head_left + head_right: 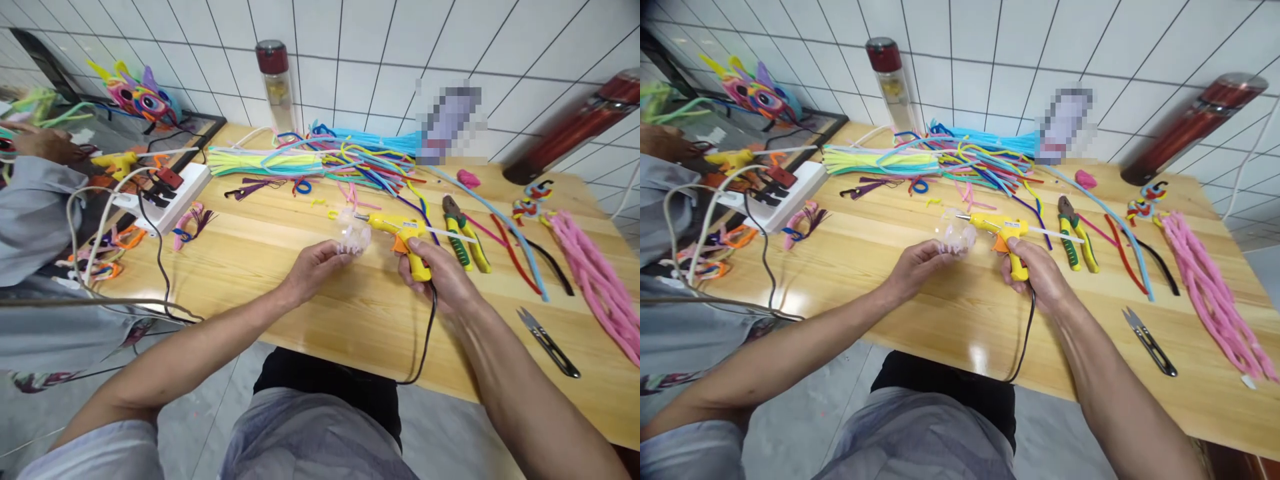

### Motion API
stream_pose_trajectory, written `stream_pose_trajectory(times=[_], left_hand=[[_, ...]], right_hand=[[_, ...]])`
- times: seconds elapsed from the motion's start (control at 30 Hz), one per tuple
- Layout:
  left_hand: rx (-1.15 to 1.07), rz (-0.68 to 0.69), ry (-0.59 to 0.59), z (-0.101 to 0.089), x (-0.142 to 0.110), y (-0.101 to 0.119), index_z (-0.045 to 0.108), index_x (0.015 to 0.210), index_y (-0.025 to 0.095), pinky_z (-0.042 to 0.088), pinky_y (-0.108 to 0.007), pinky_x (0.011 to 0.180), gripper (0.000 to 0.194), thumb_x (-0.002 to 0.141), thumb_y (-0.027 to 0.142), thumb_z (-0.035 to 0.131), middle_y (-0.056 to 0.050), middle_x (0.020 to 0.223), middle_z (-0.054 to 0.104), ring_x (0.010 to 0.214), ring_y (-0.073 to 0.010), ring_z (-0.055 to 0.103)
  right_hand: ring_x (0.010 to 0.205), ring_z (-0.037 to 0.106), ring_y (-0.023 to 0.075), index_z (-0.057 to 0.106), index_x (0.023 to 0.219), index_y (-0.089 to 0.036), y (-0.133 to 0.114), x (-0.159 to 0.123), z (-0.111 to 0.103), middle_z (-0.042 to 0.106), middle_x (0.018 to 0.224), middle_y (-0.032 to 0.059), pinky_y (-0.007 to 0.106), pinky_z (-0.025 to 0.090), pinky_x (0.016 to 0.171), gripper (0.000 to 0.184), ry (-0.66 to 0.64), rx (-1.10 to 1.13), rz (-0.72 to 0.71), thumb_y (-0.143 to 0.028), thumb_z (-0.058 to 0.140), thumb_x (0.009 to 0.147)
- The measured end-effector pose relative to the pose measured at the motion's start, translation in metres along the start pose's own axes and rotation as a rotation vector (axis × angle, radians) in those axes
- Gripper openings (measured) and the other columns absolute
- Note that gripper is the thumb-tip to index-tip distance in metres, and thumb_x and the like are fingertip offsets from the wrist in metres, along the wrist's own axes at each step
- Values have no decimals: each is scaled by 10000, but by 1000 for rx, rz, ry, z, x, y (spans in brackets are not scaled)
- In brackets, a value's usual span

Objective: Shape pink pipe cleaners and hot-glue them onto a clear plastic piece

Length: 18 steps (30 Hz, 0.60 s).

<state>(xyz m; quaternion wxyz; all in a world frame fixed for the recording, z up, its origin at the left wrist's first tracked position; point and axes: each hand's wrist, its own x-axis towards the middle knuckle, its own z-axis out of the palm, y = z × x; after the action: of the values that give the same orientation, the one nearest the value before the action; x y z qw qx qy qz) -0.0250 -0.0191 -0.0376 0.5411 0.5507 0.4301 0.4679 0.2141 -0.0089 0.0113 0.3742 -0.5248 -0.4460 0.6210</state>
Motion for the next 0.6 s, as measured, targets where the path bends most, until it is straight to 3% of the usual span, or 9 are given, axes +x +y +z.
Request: stream_pose_trajectory(times=[0.2,0.6], left_hand=[[-56,-21,4,0,0,2,774,918,187,525,-348,959,389,809,560,808,-62,1023,808,1000,-220,724],[-61,-9,11,2,1,1,731,833,193,569,-379,952,397,771,570,839,-40,957,798,994,-227,750]], right_hand=[[332,370,80,610,797,-183,-1,1,0,587,496,5,220,172,316,401,67,20,-17,-566,714,849],[339,353,88,644,782,-191,-1,0,1,562,470,5,236,149,326,377,27,36,-17,-550,734,853]])
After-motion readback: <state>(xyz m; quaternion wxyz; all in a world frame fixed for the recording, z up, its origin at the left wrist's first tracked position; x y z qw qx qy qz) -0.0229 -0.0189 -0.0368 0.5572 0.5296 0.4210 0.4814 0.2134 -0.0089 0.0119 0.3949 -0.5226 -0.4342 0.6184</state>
